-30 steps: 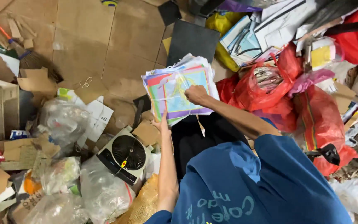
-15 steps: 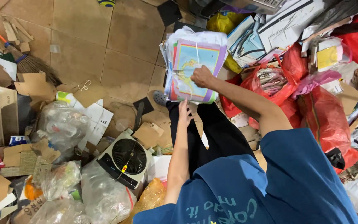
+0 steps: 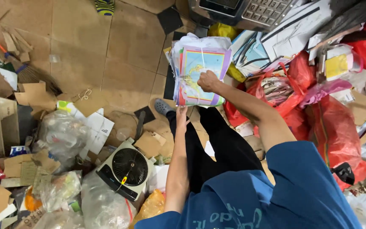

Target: The recorder weighs stacks of paper on a digital scale and records the data in a notebook at a recycling center.

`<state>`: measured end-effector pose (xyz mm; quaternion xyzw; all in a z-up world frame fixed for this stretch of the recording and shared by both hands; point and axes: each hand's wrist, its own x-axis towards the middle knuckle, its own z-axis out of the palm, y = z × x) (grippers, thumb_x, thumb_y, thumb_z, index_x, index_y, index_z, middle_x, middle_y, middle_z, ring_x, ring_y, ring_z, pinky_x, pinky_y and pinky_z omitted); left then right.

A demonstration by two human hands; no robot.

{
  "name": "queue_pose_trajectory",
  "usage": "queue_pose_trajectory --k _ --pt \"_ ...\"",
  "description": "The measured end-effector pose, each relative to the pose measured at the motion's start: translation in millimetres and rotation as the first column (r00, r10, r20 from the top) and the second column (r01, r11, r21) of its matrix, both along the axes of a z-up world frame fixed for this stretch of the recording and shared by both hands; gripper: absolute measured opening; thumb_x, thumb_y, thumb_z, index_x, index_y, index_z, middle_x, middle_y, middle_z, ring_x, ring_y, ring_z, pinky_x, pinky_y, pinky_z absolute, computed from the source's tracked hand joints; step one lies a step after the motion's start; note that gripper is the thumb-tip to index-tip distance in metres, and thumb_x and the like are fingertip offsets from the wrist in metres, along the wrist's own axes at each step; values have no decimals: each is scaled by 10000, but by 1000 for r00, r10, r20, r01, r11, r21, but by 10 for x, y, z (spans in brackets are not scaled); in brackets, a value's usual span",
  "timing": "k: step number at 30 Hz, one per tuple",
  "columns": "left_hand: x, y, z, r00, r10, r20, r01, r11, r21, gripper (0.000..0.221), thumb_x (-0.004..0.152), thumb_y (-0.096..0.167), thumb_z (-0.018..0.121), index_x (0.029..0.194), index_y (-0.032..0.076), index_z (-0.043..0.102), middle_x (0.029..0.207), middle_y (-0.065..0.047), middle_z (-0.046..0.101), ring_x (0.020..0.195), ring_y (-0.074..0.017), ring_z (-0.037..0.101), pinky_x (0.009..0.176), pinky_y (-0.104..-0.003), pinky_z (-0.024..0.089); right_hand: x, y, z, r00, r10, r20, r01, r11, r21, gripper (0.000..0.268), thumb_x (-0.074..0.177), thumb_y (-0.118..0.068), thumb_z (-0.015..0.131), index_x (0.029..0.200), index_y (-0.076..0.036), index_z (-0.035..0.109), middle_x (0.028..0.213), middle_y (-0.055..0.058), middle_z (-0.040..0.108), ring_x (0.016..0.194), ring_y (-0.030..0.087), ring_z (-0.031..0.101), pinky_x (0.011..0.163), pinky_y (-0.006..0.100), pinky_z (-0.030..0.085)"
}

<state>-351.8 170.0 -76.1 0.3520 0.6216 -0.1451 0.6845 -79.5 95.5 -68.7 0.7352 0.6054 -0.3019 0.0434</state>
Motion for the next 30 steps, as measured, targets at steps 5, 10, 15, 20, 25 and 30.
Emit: queue_pose_trajectory --k 5,10,15,20,25,30 --pt "221 -42 459 996 -75 50 76 997 -19 820 920 475 651 1621 300 265 1640 0 294 1473 -252 313 1057 -645 348 -105 43 -195 1000 11 12 -13 990 140 119 776 -183 647 688 -136 714 756 106 702 876 290 700 714 451 543" --pt "186 -179 -221 946 -126 298 83 985 154 748 929 309 647 1596 140 355 1604 -70 431 1422 -299 415 1114 -532 356 -313 -32 -829 999 -46 3 46 989 139 176 833 -225 626 695 -146 700 752 115 686 824 306 697 697 473 546" --pt "-181 -250 -447 942 -210 261 160 966 201 671 978 275 676 1534 0 422 1537 -112 489 1399 -216 470 1138 -326 361 -470 -70 -272 996 -90 11 88 989 120 155 878 -191 605 814 -108 719 933 117 707 1019 297 665 835 477 528" --pt "-32 182 228 969 -246 21 244 968 65 692 886 377 651 1521 187 452 1494 -47 537 1332 -239 507 999 -563 488 -620 -171 144 916 -394 -77 399 915 62 325 782 -185 659 1091 -117 732 1301 191 591 1220 360 569 869 515 513" --pt "-349 555 236 966 -246 85 230 959 165 660 887 407 678 1483 172 519 1477 -88 581 1318 -269 543 962 -549 490 -1135 -695 403 758 -625 -189 648 753 111 343 808 -186 646 1137 -133 726 1285 206 616 1210 390 583 959 507 521" --pt "-714 1091 695 893 -450 33 399 823 404 609 869 404 733 1383 101 610 1352 -124 678 1233 -268 644 1004 -455 520 -1659 -1243 880 447 -871 -203 874 474 -108 347 845 -258 641 1163 -151 728 1204 223 674 1088 427 643 943 517 534"
